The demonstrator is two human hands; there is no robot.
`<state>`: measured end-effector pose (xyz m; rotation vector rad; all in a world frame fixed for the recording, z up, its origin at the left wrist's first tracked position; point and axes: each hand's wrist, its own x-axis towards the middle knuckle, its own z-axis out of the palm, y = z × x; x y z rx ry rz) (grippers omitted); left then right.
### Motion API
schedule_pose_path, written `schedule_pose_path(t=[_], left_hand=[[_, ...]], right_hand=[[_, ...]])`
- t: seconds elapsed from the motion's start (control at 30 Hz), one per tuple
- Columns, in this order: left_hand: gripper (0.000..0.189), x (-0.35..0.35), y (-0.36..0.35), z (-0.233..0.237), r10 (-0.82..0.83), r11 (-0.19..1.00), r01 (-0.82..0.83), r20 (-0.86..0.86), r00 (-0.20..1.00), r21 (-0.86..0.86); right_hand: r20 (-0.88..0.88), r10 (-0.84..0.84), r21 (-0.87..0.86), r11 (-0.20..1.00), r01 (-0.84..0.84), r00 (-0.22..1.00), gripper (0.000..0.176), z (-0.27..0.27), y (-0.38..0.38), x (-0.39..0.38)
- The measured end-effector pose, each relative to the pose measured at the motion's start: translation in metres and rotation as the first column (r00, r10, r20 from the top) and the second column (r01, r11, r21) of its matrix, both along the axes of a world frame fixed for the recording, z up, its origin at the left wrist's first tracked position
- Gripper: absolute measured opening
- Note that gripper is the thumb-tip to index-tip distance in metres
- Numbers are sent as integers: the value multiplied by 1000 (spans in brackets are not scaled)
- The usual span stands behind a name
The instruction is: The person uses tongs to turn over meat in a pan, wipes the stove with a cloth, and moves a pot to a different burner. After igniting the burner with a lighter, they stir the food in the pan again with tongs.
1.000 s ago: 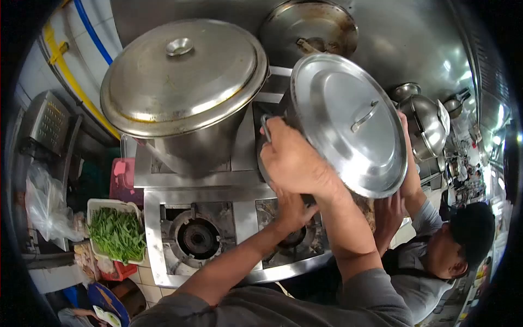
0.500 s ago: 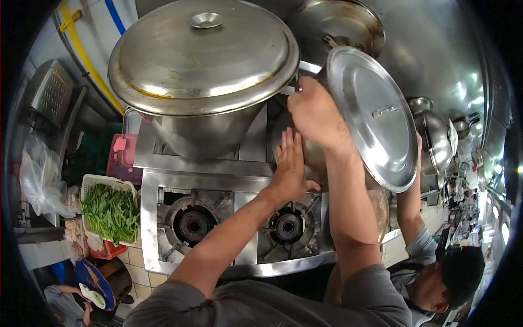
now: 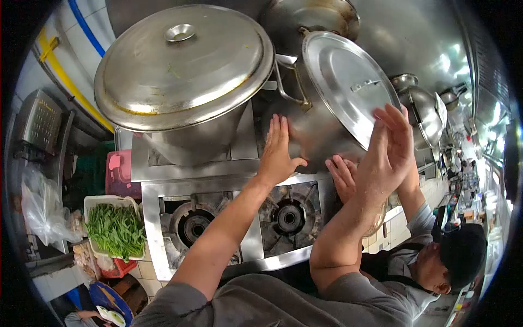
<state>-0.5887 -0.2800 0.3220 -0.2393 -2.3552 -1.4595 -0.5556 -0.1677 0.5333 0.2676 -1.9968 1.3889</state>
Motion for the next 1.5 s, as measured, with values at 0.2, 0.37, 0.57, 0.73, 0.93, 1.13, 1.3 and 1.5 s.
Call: schedule_pose_path(t=[0.2,0.37,0.57,0.73,0.93,1.13,1.3,1.5], left_hand=[[94,38,8,-44,232,964,-231,6,973,131],[71,24,-5,7,67,767,-52,1,998,640],[34,-59,-11,94,61,557,-72,46,997,827],[15,-61,-4,91,190,630,-132,13,982,765],[21,-71,-6,90,262,692,-174,-18,965,700],[27,-87,-23,105,51,640,-82,64,997,764],[38,-80,-34,92,-36,705,13,18,999,709],[28,81,-9,13,-7,791,-100,172,985,604]], right_hand=[[225,-141,266,961,78,964,32,-28,54,-10],[-64,-114,597,792,130,991,32,-36,53,-7],[-391,-207,416,829,373,897,12,-59,64,-29],[-530,-432,211,766,607,730,40,-62,64,-62],[-620,-410,141,780,609,669,36,-68,68,-90],[-631,-458,124,737,664,626,34,-68,47,-124],[-593,-493,133,720,681,637,33,-74,46,-128],[-591,-425,140,783,606,686,29,-58,44,-96]])
